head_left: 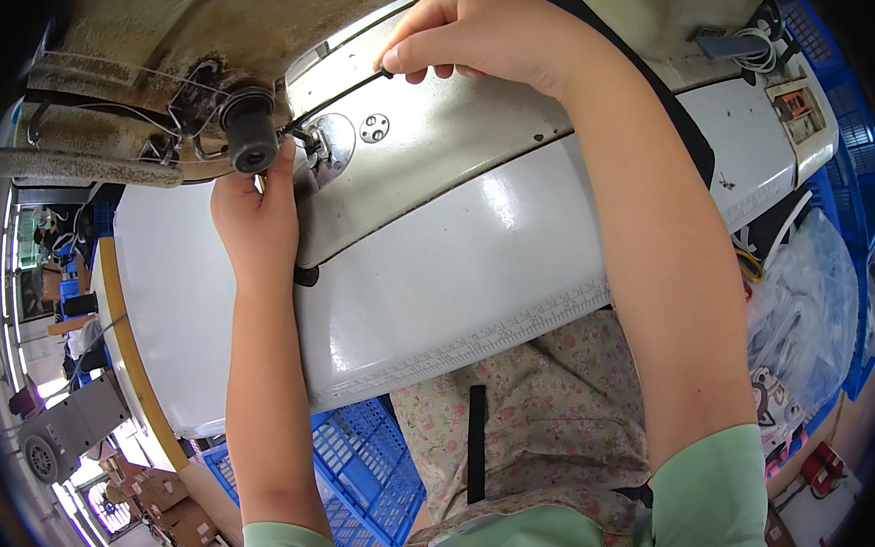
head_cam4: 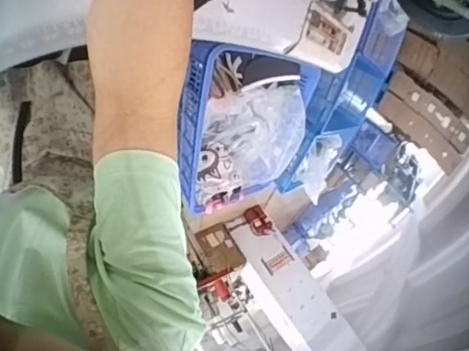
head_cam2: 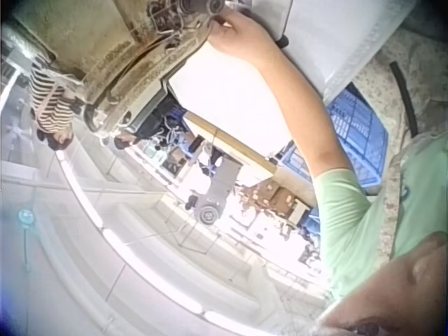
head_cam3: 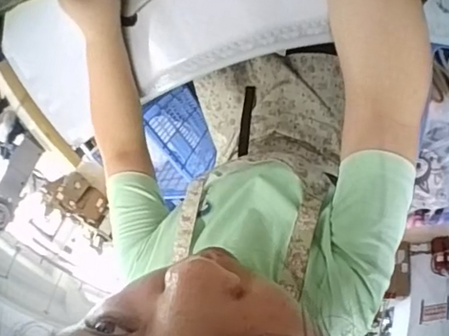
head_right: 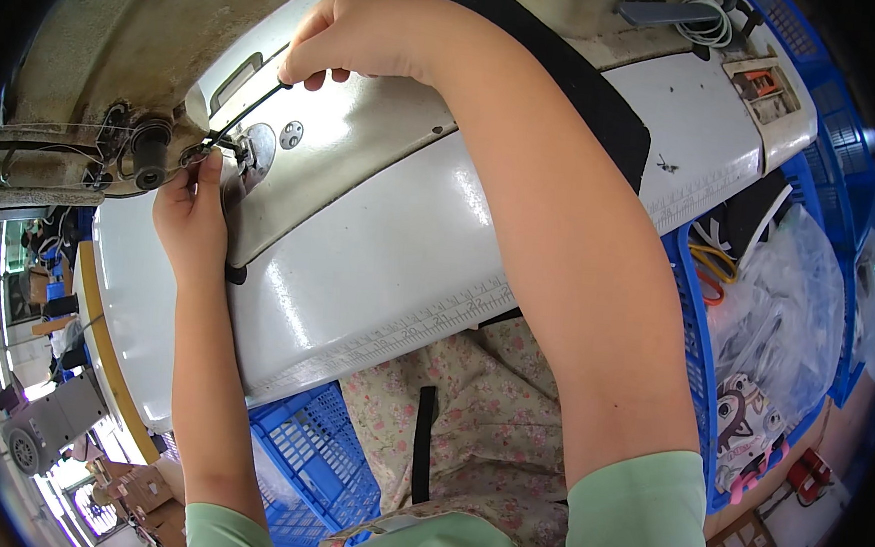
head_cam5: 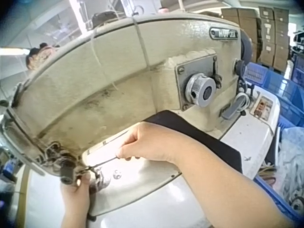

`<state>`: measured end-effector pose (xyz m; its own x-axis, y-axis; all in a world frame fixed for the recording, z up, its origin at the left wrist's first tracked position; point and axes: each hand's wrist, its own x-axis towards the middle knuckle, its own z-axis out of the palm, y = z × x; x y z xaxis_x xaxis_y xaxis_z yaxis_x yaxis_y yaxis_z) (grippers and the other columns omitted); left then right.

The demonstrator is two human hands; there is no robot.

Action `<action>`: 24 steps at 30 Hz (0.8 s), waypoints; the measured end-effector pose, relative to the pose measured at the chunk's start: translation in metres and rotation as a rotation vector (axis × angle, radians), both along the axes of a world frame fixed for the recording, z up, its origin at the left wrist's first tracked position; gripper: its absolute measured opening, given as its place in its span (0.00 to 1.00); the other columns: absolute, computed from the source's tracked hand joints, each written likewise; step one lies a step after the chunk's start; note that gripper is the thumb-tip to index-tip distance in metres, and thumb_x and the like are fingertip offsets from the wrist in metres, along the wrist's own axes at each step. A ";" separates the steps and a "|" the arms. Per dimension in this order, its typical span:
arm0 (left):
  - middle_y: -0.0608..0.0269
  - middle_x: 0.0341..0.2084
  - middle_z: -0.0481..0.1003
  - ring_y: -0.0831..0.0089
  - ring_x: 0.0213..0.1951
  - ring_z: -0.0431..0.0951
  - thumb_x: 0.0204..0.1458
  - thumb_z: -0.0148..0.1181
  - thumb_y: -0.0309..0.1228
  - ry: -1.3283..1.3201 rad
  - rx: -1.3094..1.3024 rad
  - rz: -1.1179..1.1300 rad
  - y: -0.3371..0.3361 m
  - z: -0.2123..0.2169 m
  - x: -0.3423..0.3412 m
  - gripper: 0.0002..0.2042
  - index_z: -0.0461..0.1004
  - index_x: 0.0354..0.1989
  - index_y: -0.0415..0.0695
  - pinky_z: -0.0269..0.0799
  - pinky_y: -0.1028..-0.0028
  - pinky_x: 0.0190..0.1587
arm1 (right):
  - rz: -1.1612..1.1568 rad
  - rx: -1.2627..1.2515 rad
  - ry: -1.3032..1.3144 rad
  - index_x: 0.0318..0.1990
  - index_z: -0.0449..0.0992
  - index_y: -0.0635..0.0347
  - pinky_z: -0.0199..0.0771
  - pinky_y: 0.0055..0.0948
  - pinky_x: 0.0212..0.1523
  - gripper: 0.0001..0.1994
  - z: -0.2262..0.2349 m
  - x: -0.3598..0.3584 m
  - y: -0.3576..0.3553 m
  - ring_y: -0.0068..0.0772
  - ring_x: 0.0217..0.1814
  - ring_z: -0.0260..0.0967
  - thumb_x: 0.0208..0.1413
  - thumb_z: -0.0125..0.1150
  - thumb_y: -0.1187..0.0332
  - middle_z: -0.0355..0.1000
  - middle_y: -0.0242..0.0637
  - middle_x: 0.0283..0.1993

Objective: Threading a large industrial sewing machine and preparing it for use.

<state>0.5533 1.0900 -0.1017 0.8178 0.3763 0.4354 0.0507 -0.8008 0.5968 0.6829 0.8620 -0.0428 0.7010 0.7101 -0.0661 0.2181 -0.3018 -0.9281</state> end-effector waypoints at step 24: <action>0.55 0.20 0.72 0.69 0.24 0.69 0.50 0.59 0.37 -0.004 0.025 0.027 -0.007 0.005 -0.001 0.14 0.74 0.28 0.35 0.64 0.72 0.30 | -0.025 0.045 -0.234 0.25 0.76 0.57 0.62 0.22 0.30 0.13 -0.023 -0.006 0.012 0.21 0.26 0.65 0.43 0.62 0.56 0.72 0.28 0.22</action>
